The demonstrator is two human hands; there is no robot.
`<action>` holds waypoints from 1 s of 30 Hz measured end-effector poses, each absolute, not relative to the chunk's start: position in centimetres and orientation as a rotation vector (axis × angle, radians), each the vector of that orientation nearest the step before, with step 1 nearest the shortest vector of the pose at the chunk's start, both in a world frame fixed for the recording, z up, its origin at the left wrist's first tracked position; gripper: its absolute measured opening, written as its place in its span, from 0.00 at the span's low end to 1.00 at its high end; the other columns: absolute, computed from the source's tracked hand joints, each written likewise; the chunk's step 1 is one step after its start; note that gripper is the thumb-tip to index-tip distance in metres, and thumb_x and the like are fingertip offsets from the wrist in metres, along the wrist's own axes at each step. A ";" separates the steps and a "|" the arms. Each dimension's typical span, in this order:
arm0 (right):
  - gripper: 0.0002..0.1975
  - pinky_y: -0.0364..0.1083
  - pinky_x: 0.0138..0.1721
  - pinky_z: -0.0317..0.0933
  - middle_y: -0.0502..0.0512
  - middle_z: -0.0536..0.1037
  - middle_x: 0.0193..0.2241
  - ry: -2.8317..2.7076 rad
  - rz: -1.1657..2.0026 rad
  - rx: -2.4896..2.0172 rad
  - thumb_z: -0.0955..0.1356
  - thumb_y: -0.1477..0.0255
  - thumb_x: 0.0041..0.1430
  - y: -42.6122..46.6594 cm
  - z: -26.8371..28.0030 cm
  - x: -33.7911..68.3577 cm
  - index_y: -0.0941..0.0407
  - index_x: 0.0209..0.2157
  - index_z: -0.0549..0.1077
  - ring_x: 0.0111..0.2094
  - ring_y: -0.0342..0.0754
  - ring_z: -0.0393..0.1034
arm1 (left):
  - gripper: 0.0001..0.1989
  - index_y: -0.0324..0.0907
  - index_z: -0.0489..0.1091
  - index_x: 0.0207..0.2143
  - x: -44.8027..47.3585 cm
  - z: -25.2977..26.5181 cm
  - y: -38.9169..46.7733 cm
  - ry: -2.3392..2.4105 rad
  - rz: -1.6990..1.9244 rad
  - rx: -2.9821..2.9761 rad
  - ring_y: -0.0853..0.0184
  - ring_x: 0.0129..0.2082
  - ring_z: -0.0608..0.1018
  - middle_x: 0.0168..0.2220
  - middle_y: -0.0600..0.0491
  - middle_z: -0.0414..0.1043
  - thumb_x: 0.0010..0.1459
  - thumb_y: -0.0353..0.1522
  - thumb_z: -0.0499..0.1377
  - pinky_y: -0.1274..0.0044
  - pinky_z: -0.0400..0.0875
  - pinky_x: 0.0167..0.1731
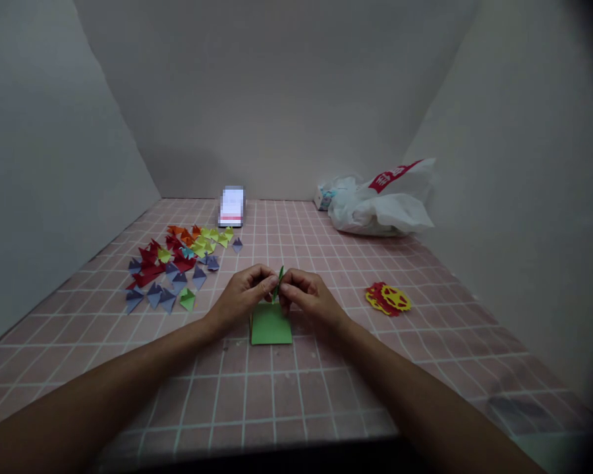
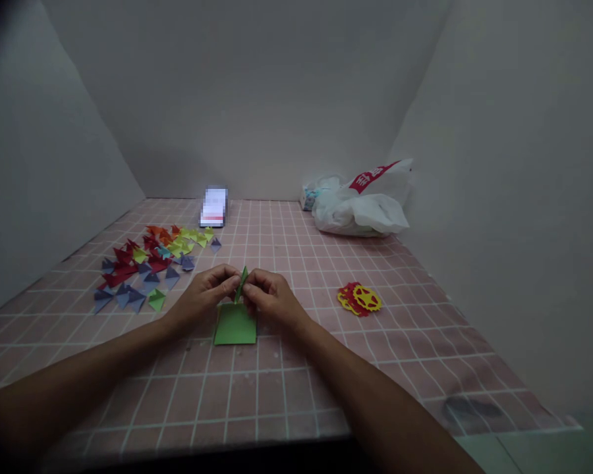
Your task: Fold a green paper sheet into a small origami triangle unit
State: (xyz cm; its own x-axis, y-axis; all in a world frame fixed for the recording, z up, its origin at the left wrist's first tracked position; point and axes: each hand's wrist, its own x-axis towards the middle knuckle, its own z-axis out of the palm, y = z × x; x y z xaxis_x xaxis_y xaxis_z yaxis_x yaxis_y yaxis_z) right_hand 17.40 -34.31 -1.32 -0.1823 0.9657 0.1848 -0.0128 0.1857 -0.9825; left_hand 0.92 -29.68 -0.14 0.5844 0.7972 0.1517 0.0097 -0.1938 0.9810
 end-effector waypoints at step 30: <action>0.13 0.42 0.25 0.60 0.47 0.68 0.19 -1.477 1.144 -1.023 0.66 0.65 0.59 -34.3 -1.6 17.3 0.56 0.25 0.66 0.21 0.41 0.63 | 0.05 0.39 0.69 0.29 0.8 -0.4 -30.3 0.867 0.941 1.985 0.70 0.26 0.72 0.25 0.55 0.70 0.56 0.30 0.56 0.78 0.64 0.29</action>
State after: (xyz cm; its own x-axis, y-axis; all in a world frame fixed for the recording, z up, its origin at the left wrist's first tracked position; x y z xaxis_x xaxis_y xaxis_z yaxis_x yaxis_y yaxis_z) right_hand 17.26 -34.32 -1.65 -0.1777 0.9650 0.1930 0.0540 0.2054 -0.9772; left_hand 0.78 -30.26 -0.35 0.4975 0.8084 0.3147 0.2478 -0.4800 0.8415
